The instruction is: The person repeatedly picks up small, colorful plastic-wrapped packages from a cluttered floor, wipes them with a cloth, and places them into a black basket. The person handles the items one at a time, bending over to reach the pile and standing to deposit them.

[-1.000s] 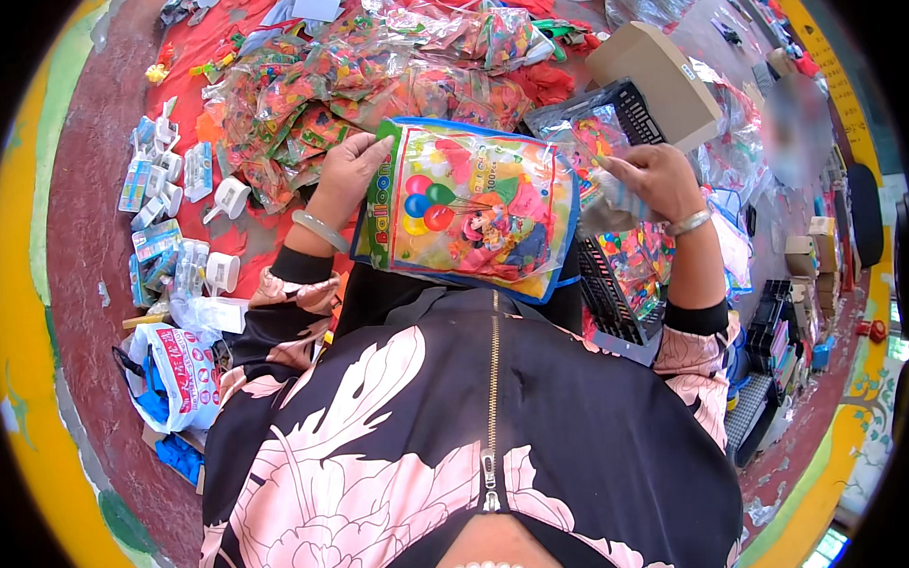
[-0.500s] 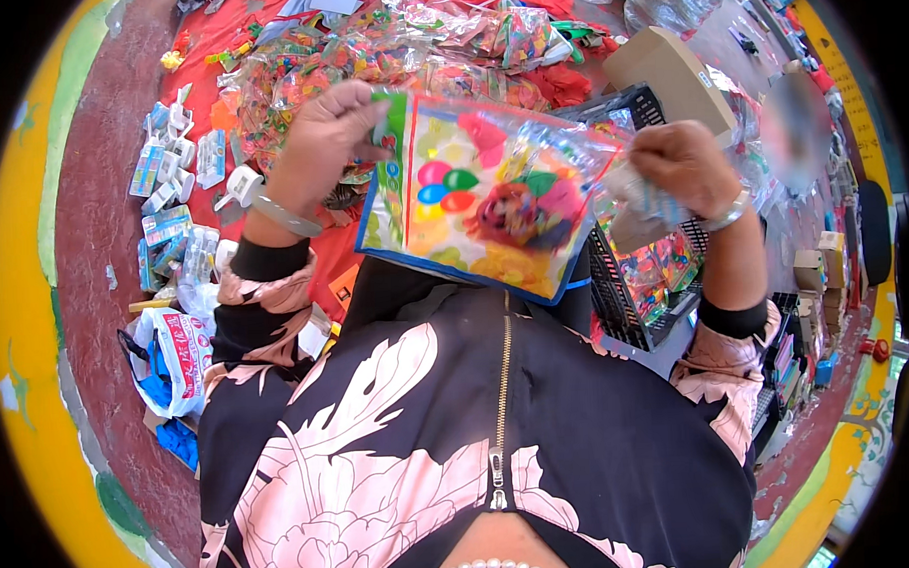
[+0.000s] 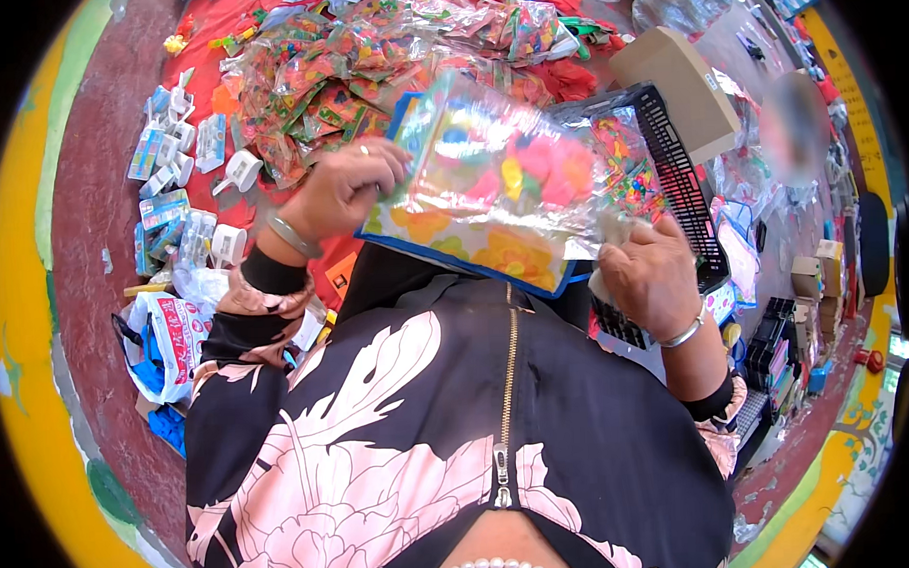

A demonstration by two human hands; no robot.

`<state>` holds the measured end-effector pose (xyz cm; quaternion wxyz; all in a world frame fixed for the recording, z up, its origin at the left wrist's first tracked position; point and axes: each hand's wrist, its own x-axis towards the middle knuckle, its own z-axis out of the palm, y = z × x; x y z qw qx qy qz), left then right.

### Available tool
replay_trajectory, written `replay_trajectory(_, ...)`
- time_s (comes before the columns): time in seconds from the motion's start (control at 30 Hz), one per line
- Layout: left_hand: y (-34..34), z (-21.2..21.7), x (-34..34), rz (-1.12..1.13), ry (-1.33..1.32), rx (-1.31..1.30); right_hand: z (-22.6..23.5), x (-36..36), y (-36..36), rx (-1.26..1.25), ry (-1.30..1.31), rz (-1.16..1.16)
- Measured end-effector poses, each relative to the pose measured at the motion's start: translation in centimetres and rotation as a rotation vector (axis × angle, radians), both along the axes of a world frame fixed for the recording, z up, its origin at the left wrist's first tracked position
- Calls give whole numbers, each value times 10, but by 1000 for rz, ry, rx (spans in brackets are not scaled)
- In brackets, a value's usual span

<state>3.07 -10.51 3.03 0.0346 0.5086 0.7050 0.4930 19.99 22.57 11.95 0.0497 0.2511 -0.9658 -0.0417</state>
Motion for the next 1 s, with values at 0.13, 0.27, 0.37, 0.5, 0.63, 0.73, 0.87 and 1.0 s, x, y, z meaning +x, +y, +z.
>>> replay_trajectory(0.13,-1,-18,22,137,-161,-56,14,-10,28,-8,64,-237)
replay_trajectory(0.27,12,-39,33,469,-449,240,63,-35,-3,-421,432,-367)
replay_trajectory(0.37,30,-41,33,669,-461,118,50,-63,-39,-528,671,-148)
replay_trajectory(0.5,41,-49,25,731,-206,-205,-51,-89,-102,-475,327,21)
replay_trajectory(0.63,41,-60,20,790,-219,-163,-117,-85,-129,-337,226,19)
replay_trajectory(0.73,42,-67,21,813,-241,-102,-110,-80,-121,-281,172,-2)
replay_trajectory(0.87,46,-71,21,822,-277,-113,-110,-60,-92,-179,163,-57)
replay_trajectory(1.0,46,-74,22,833,-281,-94,-103,-31,-60,-90,195,-92)
